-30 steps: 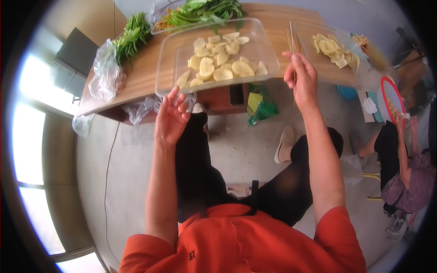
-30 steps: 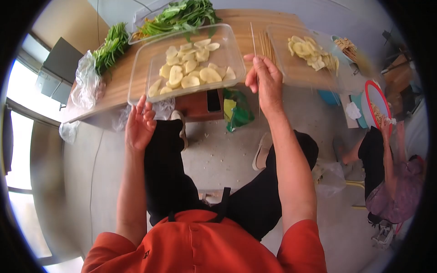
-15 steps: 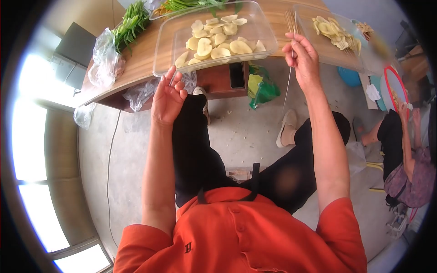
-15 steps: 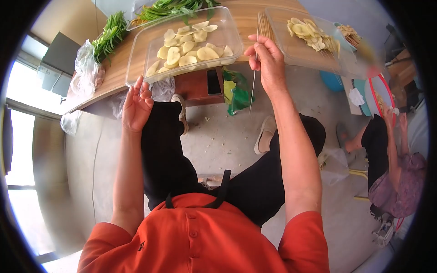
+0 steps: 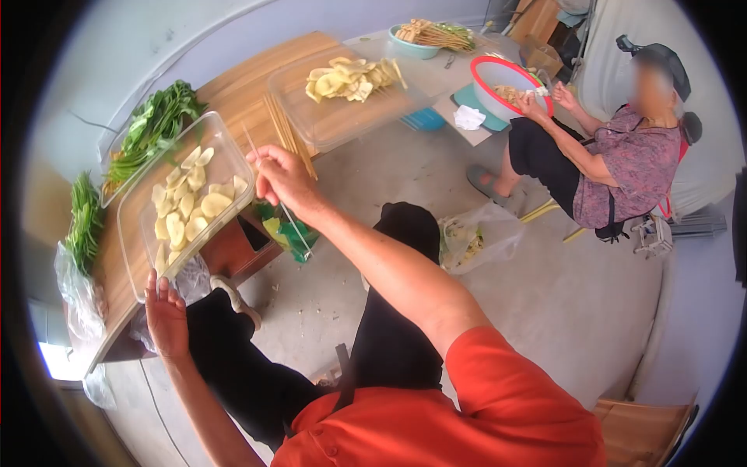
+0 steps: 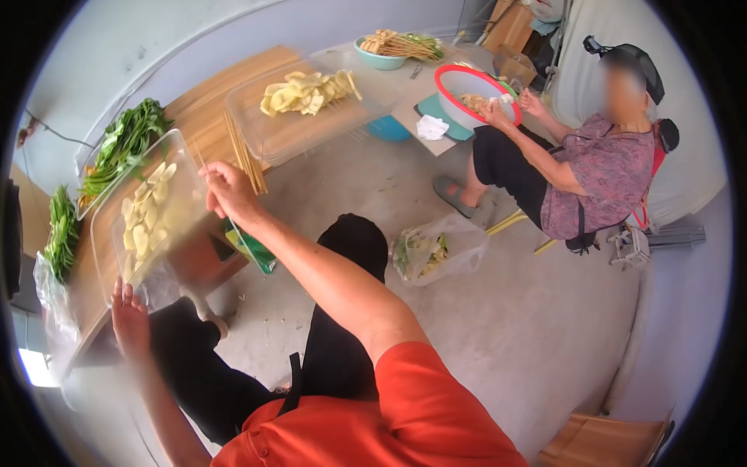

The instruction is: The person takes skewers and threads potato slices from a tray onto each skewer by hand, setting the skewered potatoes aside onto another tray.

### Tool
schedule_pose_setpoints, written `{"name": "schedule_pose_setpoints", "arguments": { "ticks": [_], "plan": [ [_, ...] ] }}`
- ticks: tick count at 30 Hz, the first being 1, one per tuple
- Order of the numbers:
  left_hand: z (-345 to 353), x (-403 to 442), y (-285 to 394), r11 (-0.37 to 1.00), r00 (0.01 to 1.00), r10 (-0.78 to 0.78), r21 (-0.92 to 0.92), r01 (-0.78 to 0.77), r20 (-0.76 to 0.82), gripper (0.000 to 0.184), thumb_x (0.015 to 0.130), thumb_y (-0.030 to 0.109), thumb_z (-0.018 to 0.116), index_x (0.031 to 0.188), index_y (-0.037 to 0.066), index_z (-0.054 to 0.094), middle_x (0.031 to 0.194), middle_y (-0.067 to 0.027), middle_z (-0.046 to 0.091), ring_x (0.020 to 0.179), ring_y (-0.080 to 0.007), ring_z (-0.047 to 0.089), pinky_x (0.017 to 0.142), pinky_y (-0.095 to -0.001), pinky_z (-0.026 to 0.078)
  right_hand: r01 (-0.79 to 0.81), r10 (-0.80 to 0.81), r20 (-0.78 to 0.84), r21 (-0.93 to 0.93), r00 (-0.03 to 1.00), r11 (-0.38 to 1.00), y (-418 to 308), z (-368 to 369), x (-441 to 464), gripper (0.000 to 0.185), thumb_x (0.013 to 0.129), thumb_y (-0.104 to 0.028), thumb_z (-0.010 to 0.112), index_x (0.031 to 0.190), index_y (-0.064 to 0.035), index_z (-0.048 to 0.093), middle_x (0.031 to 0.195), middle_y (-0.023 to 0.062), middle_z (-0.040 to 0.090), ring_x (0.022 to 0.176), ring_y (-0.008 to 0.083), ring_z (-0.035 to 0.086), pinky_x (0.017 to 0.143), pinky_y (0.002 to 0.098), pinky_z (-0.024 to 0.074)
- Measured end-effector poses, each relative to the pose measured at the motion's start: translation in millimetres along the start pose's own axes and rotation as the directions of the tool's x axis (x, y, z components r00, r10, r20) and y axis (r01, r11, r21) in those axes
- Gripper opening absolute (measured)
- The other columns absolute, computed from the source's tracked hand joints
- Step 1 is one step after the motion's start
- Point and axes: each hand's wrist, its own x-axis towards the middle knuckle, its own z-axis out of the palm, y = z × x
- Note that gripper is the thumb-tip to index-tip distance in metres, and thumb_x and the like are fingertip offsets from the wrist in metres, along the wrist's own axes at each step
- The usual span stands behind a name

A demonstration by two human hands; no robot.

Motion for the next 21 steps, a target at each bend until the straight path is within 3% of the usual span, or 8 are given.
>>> {"name": "schedule_pose_setpoints", "arguments": {
  "ticks": [2, 3, 5, 6, 9, 16, 21],
  "plan": [
    [9.3, 10.7, -1.2, 0.987, 0.993, 0.015, 0.164, 0.004, -0.114, 0.043, 0.102, 0.025, 0.045, 0.139, 0.004, 0.041, 0.101, -0.0050, 0.058, 0.080, -0.0109, 0.054, 0.068, -0.0232, 0.048, 0.011, -0.011, 0.007, -0.030, 1.000, 0.999, 1.9, 0.4, 3.4, 0.021, 0.099, -0.015, 0.046, 0.110, -0.0016, 0.057, 0.058, 0.0045, 0.055, 0.042, 0.0074, 0.044, 0.039, 0.0212, 0.0340],
    [18.4, 14.8, 0.3, 0.988, 0.995, 0.004, 0.153, 0.012, -0.102, 0.043, 0.102, 0.025, 0.045, 0.139, 0.004, 0.041, 0.101, -0.0050, 0.058, 0.080, -0.0109, 0.054, 0.068, -0.0232, 0.048, -0.001, 0.001, 0.007, -0.029, 1.000, 1.000, 2.1, 0.8, 3.9, 0.021, 0.099, -0.015, 0.045, 0.110, -0.0017, 0.057, 0.057, 0.0041, 0.055, 0.042, 0.0077, 0.044, 0.039, 0.0214, 0.0344],
    [41.9, 15.6, 3.7, 0.906, 0.995, -0.020, 0.419, 0.061, -0.102, 0.040, 0.102, 0.026, 0.046, 0.135, 0.003, 0.046, 0.093, -0.0030, 0.057, 0.074, -0.0083, 0.053, 0.060, -0.0209, 0.044, -0.024, 0.024, 0.003, -0.079, 1.000, 0.997, -3.6, 1.6, 2.1, 0.022, 0.099, -0.015, 0.045, 0.111, -0.0013, 0.057, 0.056, 0.0036, 0.054, 0.041, 0.0073, 0.044, 0.039, 0.0213, 0.0347],
    [57.3, 15.4, -0.2, 0.868, 0.999, 0.029, 0.497, -0.013, -0.025, 0.038, 0.102, 0.027, 0.047, 0.130, 0.003, 0.051, 0.090, -0.0021, 0.057, 0.069, -0.0069, 0.051, 0.055, -0.0200, 0.040, -0.023, 0.023, -0.001, -0.084, 1.000, 0.996, -2.5, 1.2, 1.8, 0.022, 0.099, -0.015, 0.045, 0.111, -0.0013, 0.057, 0.056, 0.0036, 0.054, 0.041, 0.0073, 0.044, 0.039, 0.0213, 0.0347],
    [82.2, 20.3, 4.2, 0.796, 1.000, 0.011, 0.605, -0.016, 0.012, 0.036, 0.102, 0.027, 0.048, 0.128, 0.002, 0.053, 0.091, -0.0022, 0.058, 0.067, -0.0071, 0.050, 0.053, -0.0204, 0.040, -0.029, 0.030, 0.010, -0.059, 1.000, 0.998, -1.7, 3.6, 4.1, 0.023, 0.097, -0.015, 0.045, 0.111, -0.0007, 0.057, 0.053, 0.0025, 0.053, 0.040, 0.0069, 0.043, 0.038, 0.0213, 0.0342],
    [85.0, 26.4, 10.1, 0.815, 0.995, 0.101, 0.575, -0.068, -0.026, 0.036, 0.101, 0.027, 0.050, 0.126, 0.001, 0.054, 0.092, -0.0029, 0.059, 0.066, -0.0077, 0.051, 0.054, -0.0202, 0.041, -0.075, 0.077, 0.020, -0.069, 0.997, 0.995, -6.1, 3.0, -2.0, 0.025, 0.095, -0.015, 0.045, 0.111, 0.0009, 0.057, 0.050, 0.0020, 0.052, 0.037, 0.0061, 0.041, 0.036, 0.0214, 0.0323],
    [103.0, 22.7, 29.8, 0.803, 0.991, 0.086, 0.596, -0.007, -0.104, 0.035, 0.100, 0.027, 0.052, 0.124, 0.001, 0.055, 0.092, -0.0023, 0.058, 0.066, -0.0075, 0.050, 0.054, -0.0195, 0.041, -0.045, 0.048, 0.036, -0.067, 0.998, 0.997, -8.7, 4.1, 0.9, 0.027, 0.095, -0.015, 0.045, 0.112, 0.0009, 0.057, 0.051, 0.0018, 0.053, 0.038, 0.0065, 0.042, 0.036, 0.0215, 0.0327]
  ]
}}
